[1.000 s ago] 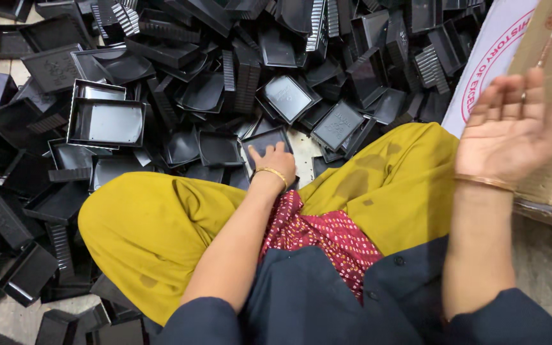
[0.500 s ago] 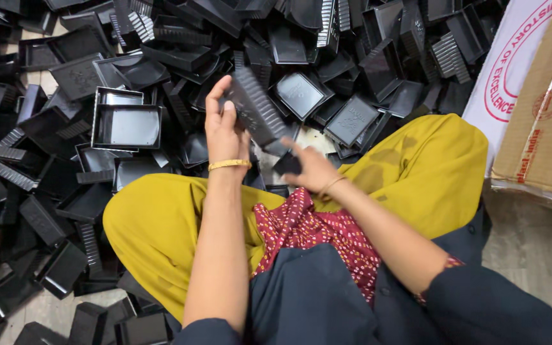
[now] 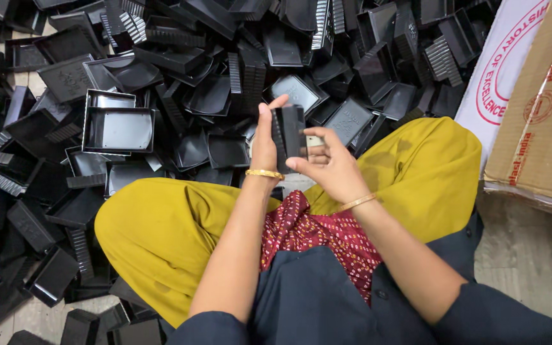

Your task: The person sits on the floor among a large pile of black plastic boxes, picks up bases and lids one at a time, fits lids onto the bases, and places some assembled boxes into a cardboard box. They continue fitting lids onto bases throughout the episode.

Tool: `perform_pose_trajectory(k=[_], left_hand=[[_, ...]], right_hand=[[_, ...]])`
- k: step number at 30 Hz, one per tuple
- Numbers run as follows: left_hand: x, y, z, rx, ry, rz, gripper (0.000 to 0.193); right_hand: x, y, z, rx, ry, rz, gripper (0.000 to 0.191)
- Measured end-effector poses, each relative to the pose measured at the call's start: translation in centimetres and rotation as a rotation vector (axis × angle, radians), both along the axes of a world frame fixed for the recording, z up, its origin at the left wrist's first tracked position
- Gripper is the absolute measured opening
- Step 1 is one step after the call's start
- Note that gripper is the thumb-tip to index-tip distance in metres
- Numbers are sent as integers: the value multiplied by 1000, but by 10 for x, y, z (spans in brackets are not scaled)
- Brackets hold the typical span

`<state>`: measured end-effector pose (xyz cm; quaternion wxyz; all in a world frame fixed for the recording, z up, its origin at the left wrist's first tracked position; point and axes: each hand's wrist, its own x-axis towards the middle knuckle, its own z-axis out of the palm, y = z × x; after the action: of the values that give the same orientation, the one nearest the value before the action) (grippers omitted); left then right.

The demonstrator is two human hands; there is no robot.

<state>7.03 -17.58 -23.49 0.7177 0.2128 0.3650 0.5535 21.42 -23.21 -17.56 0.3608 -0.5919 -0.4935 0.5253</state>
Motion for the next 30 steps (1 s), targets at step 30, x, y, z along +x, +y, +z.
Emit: perform_pose_trajectory(k=[30], left_hand=[[7, -12, -26, 144, 1690, -1137, 36]], right_hand=[[172, 19, 80, 394, 1212, -392, 36]])
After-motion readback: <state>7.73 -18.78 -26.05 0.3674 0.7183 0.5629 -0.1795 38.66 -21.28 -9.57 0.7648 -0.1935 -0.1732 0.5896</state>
